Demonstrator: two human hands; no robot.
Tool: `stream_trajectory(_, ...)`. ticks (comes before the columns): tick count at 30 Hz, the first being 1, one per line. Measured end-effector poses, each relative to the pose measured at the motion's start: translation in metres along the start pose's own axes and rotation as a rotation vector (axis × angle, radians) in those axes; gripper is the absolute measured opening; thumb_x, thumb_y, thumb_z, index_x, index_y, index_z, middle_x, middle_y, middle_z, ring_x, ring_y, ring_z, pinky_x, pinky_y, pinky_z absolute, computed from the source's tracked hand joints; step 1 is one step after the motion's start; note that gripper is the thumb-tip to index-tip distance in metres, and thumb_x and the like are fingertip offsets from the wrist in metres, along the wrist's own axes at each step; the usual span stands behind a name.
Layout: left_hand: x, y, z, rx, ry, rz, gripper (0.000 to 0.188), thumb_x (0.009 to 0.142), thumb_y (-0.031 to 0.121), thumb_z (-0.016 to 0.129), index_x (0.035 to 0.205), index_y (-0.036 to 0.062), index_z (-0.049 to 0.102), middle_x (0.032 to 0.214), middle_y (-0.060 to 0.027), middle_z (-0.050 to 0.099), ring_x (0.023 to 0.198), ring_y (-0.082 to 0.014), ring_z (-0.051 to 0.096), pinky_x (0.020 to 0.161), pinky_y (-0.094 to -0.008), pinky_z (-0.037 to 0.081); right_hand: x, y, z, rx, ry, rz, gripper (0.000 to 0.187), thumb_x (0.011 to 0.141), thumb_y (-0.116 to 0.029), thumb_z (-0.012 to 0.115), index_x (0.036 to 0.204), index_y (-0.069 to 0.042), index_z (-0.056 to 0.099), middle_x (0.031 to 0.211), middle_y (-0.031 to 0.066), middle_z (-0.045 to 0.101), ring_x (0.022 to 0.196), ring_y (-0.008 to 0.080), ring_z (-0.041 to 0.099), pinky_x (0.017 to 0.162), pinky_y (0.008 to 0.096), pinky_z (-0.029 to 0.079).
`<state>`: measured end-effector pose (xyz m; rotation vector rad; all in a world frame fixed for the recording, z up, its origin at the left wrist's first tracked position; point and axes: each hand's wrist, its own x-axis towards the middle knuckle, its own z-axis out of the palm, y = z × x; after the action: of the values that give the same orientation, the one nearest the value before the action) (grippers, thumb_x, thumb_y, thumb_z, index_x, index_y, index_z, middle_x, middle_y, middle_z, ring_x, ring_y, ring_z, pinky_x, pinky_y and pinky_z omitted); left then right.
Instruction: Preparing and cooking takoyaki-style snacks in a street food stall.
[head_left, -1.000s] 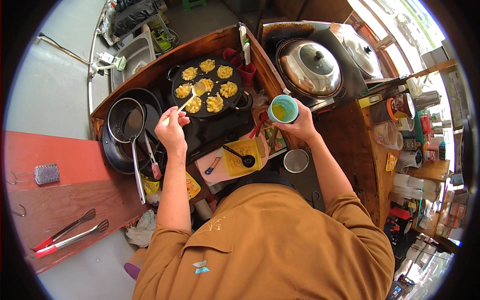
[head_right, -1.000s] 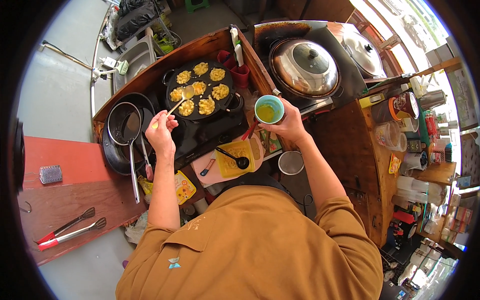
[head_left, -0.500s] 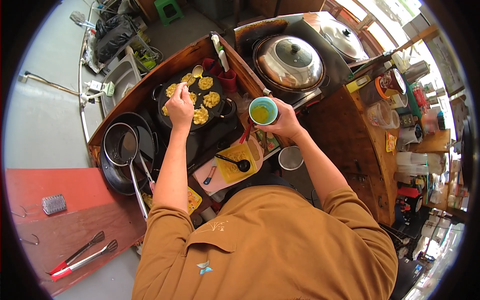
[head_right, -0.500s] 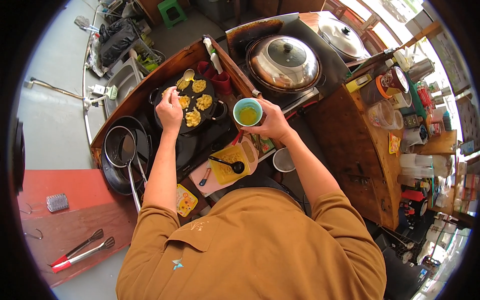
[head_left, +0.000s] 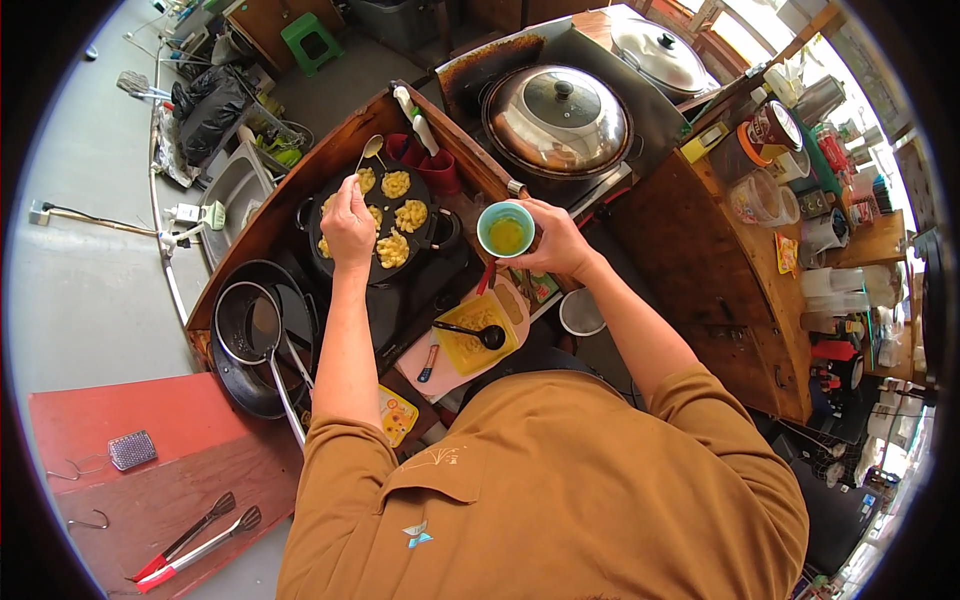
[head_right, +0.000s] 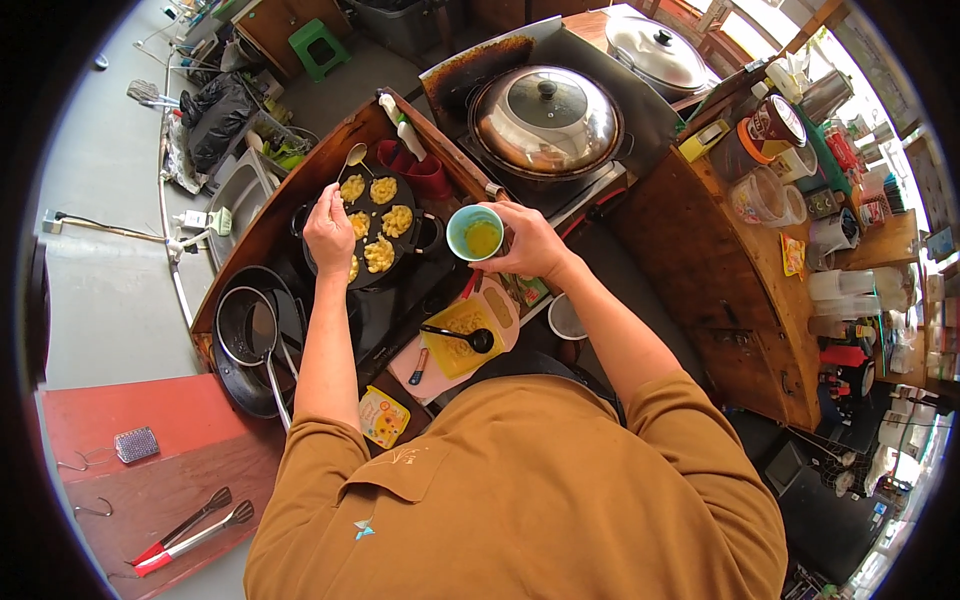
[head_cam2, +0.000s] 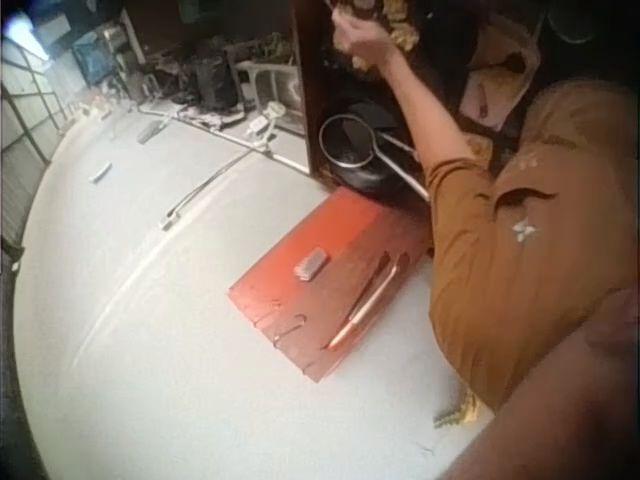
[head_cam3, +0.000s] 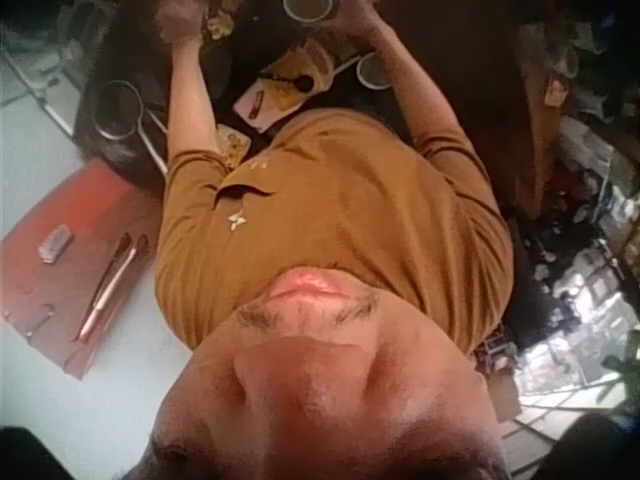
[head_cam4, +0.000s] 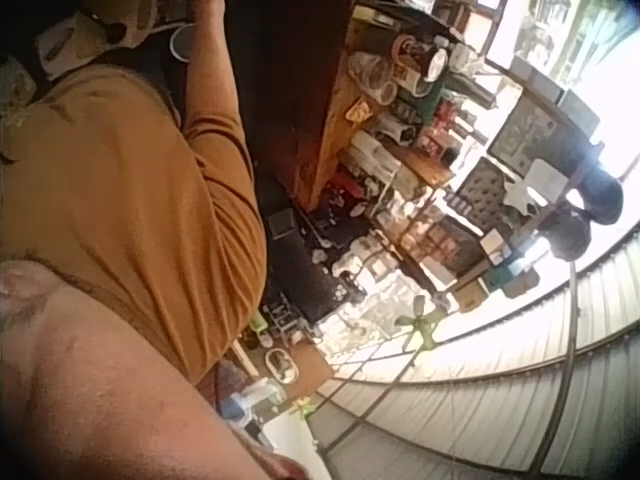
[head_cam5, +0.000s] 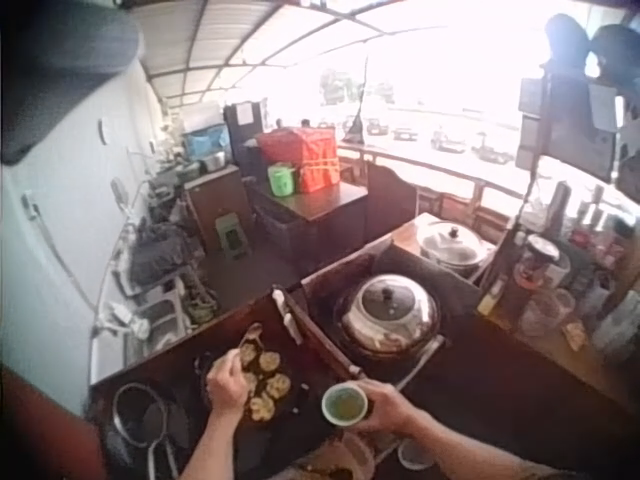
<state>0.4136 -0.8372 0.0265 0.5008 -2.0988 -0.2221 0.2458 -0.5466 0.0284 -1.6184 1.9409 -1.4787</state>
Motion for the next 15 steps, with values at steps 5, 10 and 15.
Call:
stream_trajectory(5, -0.017, 0.001, 0.009, 0.063, -0.069, 0.053, 0.016, 0.097, 0.008, 0.058, 0.107, 0.0018, 0.068, 0.087, -0.0160, 0.071, 0.078, -0.0354, 0.069, 0.069, -0.0436, 0.055, -0.002, 0.001, 0.000, 0.030, 0.000, 0.031, 0.070, 0.062, -0.021, 0.092, 0.122, 0.000, 0.063, 0.111, 0.0151, 0.068, 0.101, 0.0301, 0.066, 0.093, 0.0360, 0.051)
stream_trajectory(10, -0.038, -0.011, 0.031, -0.154, -0.010, -0.445, 0.018, 0.098, 0.009, 0.058, 0.106, -0.0031, 0.067, 0.080, -0.0142, 0.070, 0.067, -0.0256, 0.069, 0.063, -0.0373, 0.056, 0.000, 0.002, -0.001, 0.015, -0.008, 0.039, 0.071, 0.062, -0.021, 0.092, 0.124, -0.001, 0.063, 0.111, 0.0145, 0.068, 0.102, 0.0285, 0.066, 0.092, 0.0355, 0.051)
stream_trajectory(15, -0.038, -0.011, 0.013, -0.952, 0.308, -1.385, 0.015, 0.096, 0.007, 0.057, 0.105, -0.0048, 0.063, 0.081, -0.0135, 0.068, 0.063, -0.0190, 0.066, 0.062, -0.0315, 0.058, 0.002, 0.001, 0.001, 0.005, -0.059, 0.040, 0.071, 0.062, -0.021, 0.092, 0.125, -0.002, 0.063, 0.113, 0.0141, 0.067, 0.101, 0.0268, 0.067, 0.089, 0.0346, 0.053)
